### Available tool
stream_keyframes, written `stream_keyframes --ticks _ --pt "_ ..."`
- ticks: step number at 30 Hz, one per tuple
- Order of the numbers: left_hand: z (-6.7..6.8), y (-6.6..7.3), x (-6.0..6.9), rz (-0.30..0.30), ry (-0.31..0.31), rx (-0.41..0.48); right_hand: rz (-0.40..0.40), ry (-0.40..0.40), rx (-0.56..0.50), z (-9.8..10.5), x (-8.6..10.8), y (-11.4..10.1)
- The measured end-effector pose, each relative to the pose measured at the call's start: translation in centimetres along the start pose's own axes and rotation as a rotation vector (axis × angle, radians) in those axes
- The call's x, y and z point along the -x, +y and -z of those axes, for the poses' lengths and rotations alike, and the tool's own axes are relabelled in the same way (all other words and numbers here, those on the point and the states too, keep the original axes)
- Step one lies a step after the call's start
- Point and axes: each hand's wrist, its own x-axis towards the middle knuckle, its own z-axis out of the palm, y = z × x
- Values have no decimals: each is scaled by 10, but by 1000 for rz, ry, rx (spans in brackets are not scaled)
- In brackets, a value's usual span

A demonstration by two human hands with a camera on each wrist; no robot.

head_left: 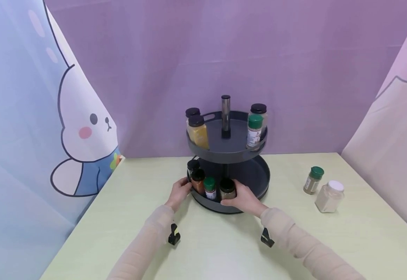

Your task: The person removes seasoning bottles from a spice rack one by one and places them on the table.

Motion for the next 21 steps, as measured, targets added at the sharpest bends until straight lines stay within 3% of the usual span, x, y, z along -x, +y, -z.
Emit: stream_keyframes --ticks 13,21 --pt "-3 2 -2 -32 -15 -13 10 1 -31 3 -1 3" --pt "-1 2 1 -18 -32 -4 -6 13 -34 2 1 1"
